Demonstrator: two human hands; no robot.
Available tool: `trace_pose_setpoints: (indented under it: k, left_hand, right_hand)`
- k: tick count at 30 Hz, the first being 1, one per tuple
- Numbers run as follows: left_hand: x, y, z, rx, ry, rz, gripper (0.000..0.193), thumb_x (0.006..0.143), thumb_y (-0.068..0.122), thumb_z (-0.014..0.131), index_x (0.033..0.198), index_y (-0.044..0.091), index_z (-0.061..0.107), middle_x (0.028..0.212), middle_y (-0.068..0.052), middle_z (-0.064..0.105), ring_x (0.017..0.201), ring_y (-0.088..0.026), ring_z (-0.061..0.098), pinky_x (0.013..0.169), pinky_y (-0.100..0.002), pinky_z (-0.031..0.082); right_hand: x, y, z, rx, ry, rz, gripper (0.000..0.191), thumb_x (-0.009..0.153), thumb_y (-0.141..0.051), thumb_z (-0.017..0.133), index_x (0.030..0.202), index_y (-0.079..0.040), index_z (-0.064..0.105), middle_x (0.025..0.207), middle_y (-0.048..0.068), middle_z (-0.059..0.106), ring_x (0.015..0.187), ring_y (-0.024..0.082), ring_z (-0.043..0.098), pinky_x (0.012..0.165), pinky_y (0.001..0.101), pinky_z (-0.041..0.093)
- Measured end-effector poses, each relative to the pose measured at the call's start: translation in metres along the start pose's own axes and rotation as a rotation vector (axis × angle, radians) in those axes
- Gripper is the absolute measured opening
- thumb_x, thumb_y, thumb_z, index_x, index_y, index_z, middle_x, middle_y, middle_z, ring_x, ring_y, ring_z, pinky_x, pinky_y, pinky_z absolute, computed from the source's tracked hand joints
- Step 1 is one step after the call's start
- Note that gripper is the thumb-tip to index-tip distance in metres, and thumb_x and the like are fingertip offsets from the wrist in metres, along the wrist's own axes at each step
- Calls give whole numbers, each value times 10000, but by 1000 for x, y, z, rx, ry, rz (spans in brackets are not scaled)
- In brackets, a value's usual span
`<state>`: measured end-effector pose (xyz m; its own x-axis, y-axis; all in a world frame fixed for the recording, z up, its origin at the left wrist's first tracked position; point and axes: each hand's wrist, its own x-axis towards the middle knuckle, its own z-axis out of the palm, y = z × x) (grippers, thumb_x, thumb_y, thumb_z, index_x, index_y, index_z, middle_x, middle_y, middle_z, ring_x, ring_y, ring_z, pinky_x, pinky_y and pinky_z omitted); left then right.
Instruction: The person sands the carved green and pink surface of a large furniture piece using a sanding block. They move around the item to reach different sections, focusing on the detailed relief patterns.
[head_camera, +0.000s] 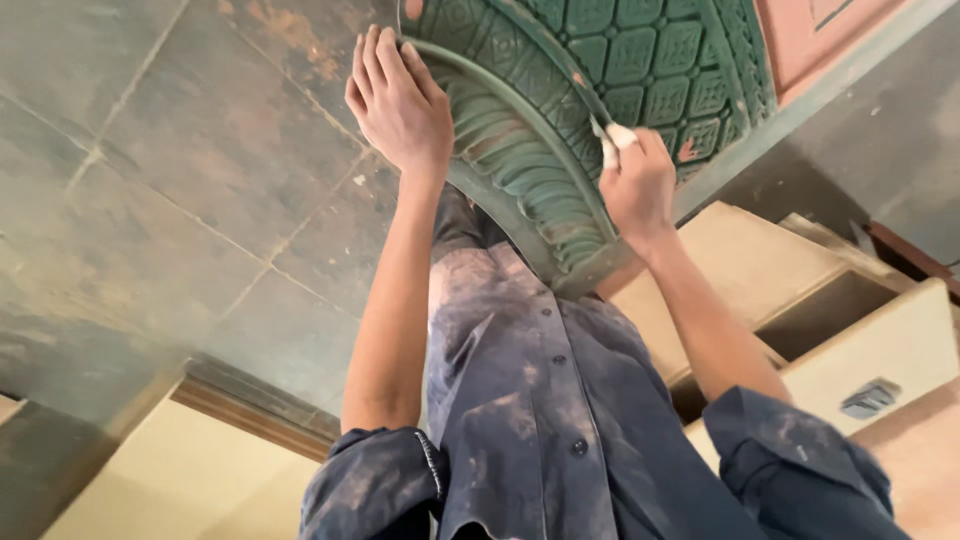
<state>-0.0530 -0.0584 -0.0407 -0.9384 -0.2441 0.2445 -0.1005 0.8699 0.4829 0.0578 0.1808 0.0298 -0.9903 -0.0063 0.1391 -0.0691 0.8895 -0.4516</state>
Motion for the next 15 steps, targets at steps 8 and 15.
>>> trace_pose_setpoints:
  k: [8, 15]
  left_hand:
    - [3, 0, -5, 16, 6, -16, 260, 1092, 223, 516, 1250, 63, 646, 1357, -95, 665, 1346, -261, 572, 1119, -419, 421]
    - [5, 1, -7, 27, 22, -26, 257, 1090, 232, 522, 1244, 71, 649, 1349, -90, 667, 1334, -255, 577, 1116, -415, 426]
  right_hand:
    - [69, -2, 51, 29, 36, -163, 258, 928, 26, 709, 1181, 11, 655, 1026, 183, 602, 957, 406, 601, 810, 471, 503]
    - [11, -7, -2, -8, -5, -34, 206, 1009, 33, 728, 1210, 31, 683, 987, 170, 594, 891, 384, 602, 759, 478, 490]
